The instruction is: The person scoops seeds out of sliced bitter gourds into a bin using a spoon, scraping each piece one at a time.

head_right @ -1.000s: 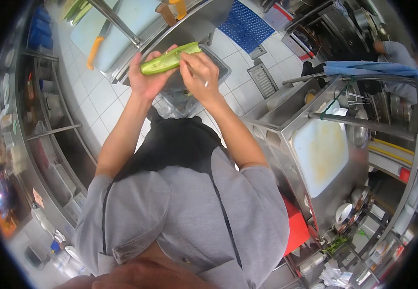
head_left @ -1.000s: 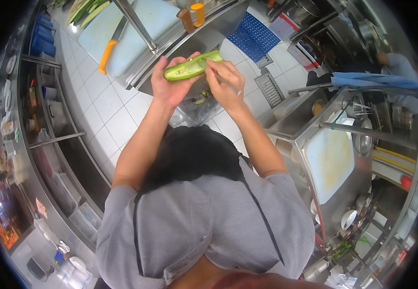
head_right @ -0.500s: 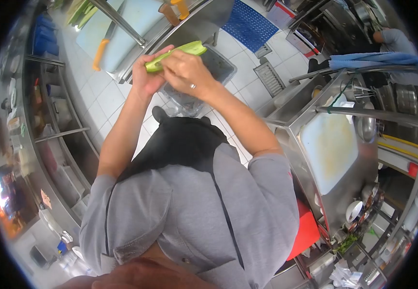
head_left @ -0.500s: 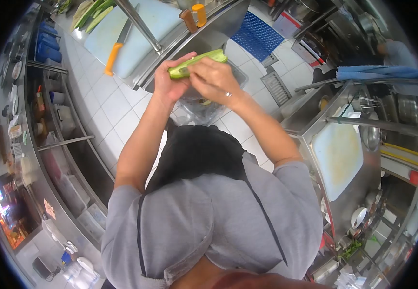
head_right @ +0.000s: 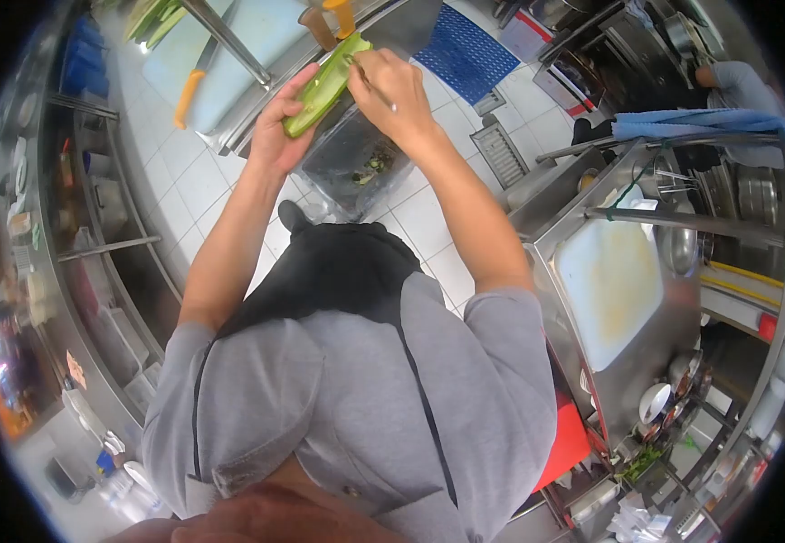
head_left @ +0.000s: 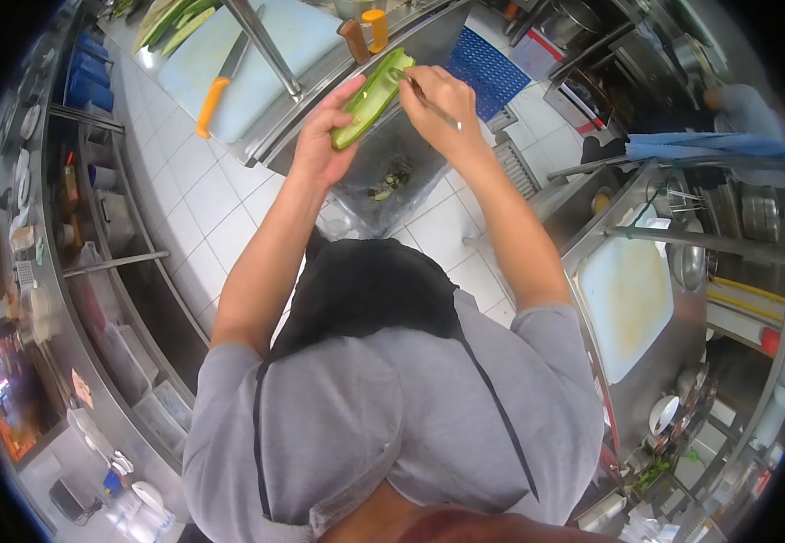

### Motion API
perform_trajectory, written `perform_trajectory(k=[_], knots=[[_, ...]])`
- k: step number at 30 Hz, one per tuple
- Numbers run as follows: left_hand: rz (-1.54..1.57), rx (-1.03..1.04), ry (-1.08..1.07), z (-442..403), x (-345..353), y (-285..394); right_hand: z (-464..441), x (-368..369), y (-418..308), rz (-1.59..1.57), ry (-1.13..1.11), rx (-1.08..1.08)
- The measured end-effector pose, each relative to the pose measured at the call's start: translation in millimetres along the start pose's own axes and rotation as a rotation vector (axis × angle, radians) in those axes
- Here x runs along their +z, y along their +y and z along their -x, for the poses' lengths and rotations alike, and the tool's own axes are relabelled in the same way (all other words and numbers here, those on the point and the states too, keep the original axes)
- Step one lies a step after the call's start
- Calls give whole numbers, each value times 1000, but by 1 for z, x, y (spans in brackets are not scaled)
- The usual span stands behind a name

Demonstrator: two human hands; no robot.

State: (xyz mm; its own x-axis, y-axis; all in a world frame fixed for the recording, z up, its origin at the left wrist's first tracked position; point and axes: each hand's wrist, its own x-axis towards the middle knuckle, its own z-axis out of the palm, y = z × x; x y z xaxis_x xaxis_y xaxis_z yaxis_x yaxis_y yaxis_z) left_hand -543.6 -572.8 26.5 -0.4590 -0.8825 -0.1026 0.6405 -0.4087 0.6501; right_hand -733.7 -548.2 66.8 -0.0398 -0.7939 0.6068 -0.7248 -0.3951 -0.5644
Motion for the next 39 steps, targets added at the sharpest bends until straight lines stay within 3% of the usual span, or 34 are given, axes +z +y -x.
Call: perform_trajectory(k=[2, 7, 10, 14, 15, 17, 20, 23, 29, 32, 35, 39], knots=[[-39, 25, 3, -6, 6, -3, -5, 7, 7, -32, -60, 182], [-35, 35, 83, -13, 4, -4, 13, 21, -12, -84, -64, 165], [-39, 25, 3, -13, 7, -5, -3, 14, -1, -4, 42, 182], [-51, -3, 41, -23, -4, -13, 11, 24, -2, -100, -77, 237], [-13, -6, 63, -25, -5, -13, 20, 27, -8, -96, -19, 161], [64, -17, 118, -24, -9, -17, 22, 27, -8, -205, -72, 332], [-58, -36, 123, -19, 3, -21, 12, 25, 3, -101, 39, 282], [-14, -67, 190, -19, 9, -18, 16, 29, -3, -111, -58, 292], [-37, -12, 222, -25, -9, -20, 34, 39, -26, -376, -92, 546], [-43, 4, 185, -26, -10, -20, 32, 36, -22, -440, -98, 544], [29, 2, 167, -31, -4, -18, 21, 32, -23, -326, 55, 376], [59, 2, 149, -38, -1, -16, 31, 42, -19, -352, 16, 356]])
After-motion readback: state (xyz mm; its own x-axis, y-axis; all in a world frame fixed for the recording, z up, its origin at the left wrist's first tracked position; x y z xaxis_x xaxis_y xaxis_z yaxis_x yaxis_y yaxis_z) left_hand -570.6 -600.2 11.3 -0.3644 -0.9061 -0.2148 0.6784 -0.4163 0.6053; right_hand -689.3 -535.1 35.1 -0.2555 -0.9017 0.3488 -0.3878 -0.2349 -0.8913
